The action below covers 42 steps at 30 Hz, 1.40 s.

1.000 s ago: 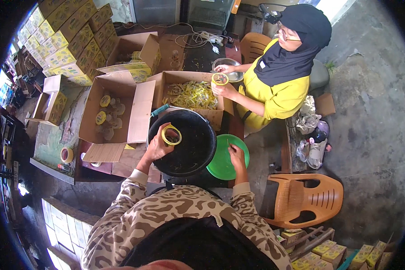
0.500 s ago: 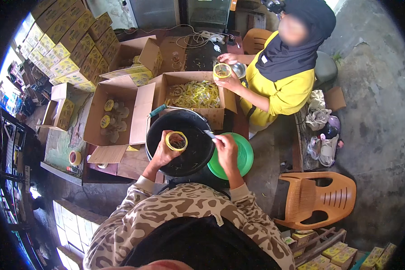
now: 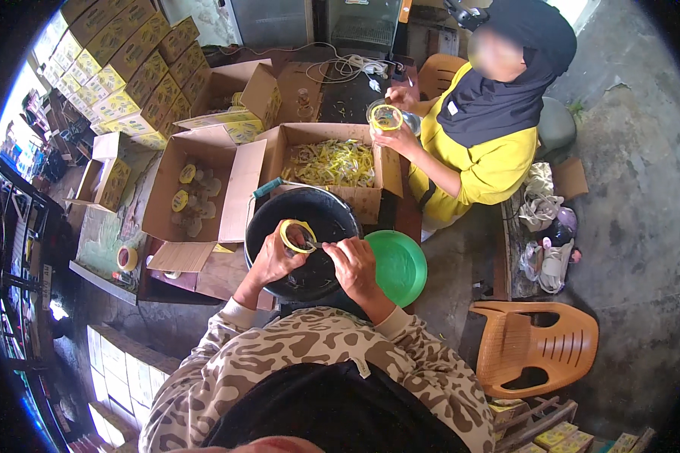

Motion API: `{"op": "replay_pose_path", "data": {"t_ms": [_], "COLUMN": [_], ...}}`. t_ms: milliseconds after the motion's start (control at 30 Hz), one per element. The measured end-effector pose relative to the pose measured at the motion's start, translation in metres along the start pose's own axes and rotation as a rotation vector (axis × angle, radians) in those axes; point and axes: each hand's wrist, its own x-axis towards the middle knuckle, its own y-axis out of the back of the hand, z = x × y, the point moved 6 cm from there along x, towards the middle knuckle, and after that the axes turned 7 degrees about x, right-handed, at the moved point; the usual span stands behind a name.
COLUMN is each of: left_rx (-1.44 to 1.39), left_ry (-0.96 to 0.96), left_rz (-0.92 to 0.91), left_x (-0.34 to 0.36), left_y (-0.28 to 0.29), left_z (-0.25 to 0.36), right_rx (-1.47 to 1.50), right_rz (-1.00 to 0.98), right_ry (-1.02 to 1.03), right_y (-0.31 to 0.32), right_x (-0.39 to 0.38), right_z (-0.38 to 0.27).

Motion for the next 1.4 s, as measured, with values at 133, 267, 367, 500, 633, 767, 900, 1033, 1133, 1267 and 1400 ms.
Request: {"op": "replay_pose_path", "data": {"t_ms": [133, 267, 367, 500, 633, 767, 900, 1033, 1133, 1267, 1400], "left_rx": [-0.120, -0.133, -0.117, -0.118, -0.305, -0.455, -0.222, -0.214, -0.376, -0.460, -0.492], "left_ry": [0.054, 0.048, 0.026, 0.077, 0.171, 0.217, 0.099, 0.078, 0.208, 0.210, 0.213], "left_rz": [-0.056, -0.020, 0.068, 0.017, -0.100, -0.149, -0.021, -0.026, -0.113, -0.130, -0.087], "left_x": [-0.001, 0.002, 0.002, -0.003, -0.005, -0.009, -0.005, -0.009, -0.016, -0.017, -0.014], "left_y": [-0.007, -0.009, -0.010, -0.018, -0.024, -0.032, -0.018, -0.018, -0.028, -0.037, -0.040], "left_z": [-0.008, -0.011, -0.010, -0.023, -0.034, -0.041, -0.032, -0.037, -0.043, -0.045, -0.049], "right_rx": [-0.039, 0.116, 0.141, 0.030, -0.008, 0.030, 0.251, 0.188, 0.054, 0.173, 0.447], "right_rz": [-0.033, -0.011, -0.006, -0.071, -0.061, -0.061, -0.020, -0.046, -0.059, -0.042, 0.035], "right_ry": [0.044, -0.125, -0.133, -0.064, -0.004, -0.051, -0.256, -0.141, -0.049, -0.187, -0.418], "right_y": [-0.007, -0.011, -0.009, -0.014, -0.019, -0.024, -0.030, -0.023, -0.022, -0.024, -0.030], "right_x": [0.002, 0.006, 0.007, -0.003, -0.008, -0.004, -0.006, -0.005, -0.009, -0.007, -0.007], "right_z": [0.003, 0.017, 0.012, 0.014, 0.014, 0.018, 0.036, 0.030, 0.019, 0.027, 0.046]}}
